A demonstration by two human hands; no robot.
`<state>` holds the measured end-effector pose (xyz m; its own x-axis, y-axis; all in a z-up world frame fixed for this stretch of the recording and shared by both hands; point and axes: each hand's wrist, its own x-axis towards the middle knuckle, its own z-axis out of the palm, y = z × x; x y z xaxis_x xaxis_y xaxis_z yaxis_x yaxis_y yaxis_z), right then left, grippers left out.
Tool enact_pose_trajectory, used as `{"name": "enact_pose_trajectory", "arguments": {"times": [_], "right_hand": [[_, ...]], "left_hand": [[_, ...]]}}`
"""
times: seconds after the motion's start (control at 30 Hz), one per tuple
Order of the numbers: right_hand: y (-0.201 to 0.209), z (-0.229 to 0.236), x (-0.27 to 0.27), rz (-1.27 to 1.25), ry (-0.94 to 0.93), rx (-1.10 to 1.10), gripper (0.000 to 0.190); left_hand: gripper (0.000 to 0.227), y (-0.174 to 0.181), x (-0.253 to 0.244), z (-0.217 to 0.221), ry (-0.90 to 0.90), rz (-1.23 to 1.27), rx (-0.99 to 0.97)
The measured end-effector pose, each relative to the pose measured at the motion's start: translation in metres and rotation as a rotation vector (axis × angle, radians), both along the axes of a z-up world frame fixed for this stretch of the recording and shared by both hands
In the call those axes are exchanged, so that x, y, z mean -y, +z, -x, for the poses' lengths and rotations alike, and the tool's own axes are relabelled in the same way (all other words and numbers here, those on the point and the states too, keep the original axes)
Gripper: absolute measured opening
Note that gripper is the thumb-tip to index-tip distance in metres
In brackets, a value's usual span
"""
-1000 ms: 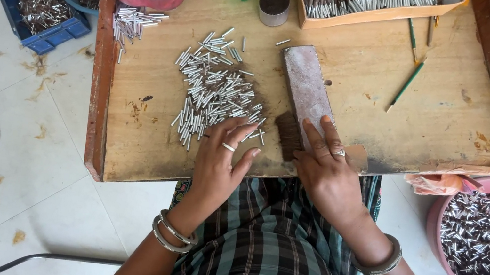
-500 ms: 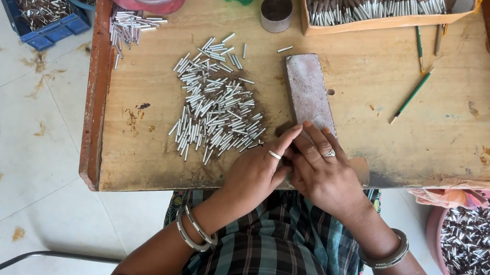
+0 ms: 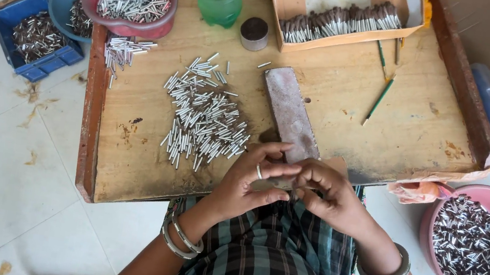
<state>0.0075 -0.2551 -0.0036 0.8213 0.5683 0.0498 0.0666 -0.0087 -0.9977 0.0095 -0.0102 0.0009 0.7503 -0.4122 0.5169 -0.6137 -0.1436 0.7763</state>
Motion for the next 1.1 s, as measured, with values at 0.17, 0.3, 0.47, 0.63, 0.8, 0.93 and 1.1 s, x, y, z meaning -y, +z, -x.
{"name": "enact_pose_trajectory", "arguments": {"times": [0.17,0.3,0.47,0.63,0.8,0.93,1.1], "right_hand": [[0.004,0.016,-0.006,0.006,0.115,-0.091,0.013],[0.033,0.032,-0.028,-0.277,0.001,-0.024,0.038],[0.033,0.033,-0.044,0.163,-0.300,0.862,0.043],[0.027,0.039,-0.055,0.112,-0.428,0.999,0.029],[-0.005,0.030,-0.055,0.284,-0.537,0.909,0.018],[-0.010,0.013,-0.056,0.307,-0.489,0.879,0.015],[-0.014,0.006,-0.048,0.290,-0.516,0.787,0.016]], "left_hand": [[0.021,0.001,-0.001,0.010,-0.126,0.138,-0.086],[0.010,-0.017,0.013,0.027,0.027,0.381,-0.188],[0.009,-0.016,0.038,0.044,0.048,0.815,-0.510],[0.009,-0.025,0.044,0.057,0.013,0.983,-0.641],[0.017,-0.036,0.008,0.023,0.016,0.486,-0.563],[0.037,0.010,-0.084,-0.063,0.346,-0.503,-0.030],[0.015,-0.035,-0.176,-0.152,0.971,-0.838,0.040]]}}
